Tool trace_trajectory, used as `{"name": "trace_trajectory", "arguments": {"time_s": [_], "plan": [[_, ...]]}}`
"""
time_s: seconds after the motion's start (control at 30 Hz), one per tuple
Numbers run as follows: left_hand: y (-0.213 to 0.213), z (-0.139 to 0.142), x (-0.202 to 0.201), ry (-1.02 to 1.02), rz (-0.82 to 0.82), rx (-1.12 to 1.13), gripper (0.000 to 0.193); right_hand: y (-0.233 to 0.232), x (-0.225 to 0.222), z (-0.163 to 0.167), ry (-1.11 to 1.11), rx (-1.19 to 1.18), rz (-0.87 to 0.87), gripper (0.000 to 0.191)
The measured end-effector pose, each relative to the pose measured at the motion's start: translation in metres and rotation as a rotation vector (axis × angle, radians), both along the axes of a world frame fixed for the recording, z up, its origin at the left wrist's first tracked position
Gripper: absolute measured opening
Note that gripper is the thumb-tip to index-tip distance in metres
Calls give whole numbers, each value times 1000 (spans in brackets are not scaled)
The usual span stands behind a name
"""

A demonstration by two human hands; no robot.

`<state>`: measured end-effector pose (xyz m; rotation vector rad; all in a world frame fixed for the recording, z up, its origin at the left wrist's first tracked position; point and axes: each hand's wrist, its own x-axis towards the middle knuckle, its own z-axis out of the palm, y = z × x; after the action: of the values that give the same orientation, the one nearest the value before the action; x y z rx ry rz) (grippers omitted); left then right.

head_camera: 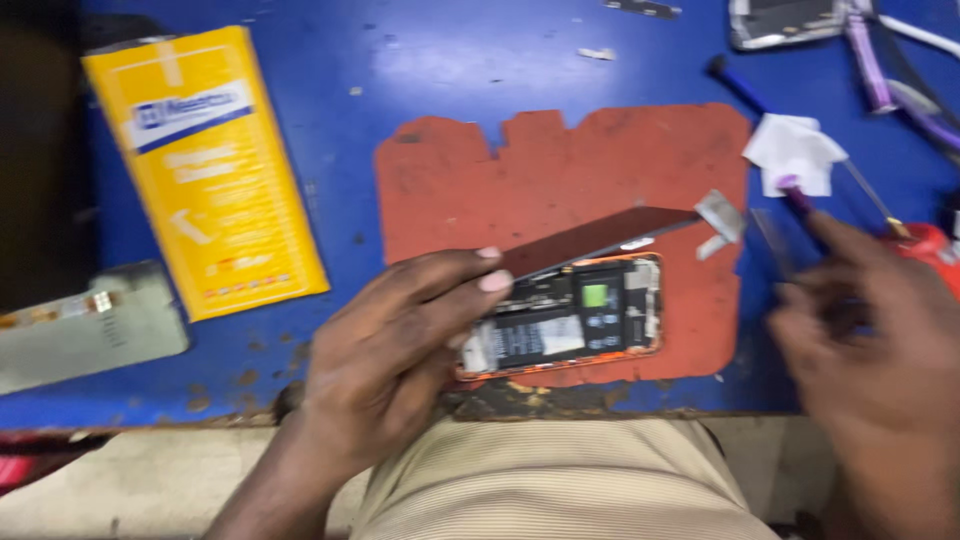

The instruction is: The person repairs a smartphone at a workbench, holding the display assembly above the open phone body and using a screwdriver and tweezers to work on internal components, at one point lifting the phone to view it before continuing work on the internals.

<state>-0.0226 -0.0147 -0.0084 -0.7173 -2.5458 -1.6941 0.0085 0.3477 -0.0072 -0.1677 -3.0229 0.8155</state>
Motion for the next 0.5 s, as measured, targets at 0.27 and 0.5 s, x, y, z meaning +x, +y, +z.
{"name": "trace_trajectory", "arguments": {"time_s": [0.27,0.5], "plan": [[-6,-2,0,-17,-38,32,52,-37,9,-4,39,-1232,-32,21],[-9,-2,0,-31,-71,24,59,-110,-6,10,-201,-900,-193,13]]}}
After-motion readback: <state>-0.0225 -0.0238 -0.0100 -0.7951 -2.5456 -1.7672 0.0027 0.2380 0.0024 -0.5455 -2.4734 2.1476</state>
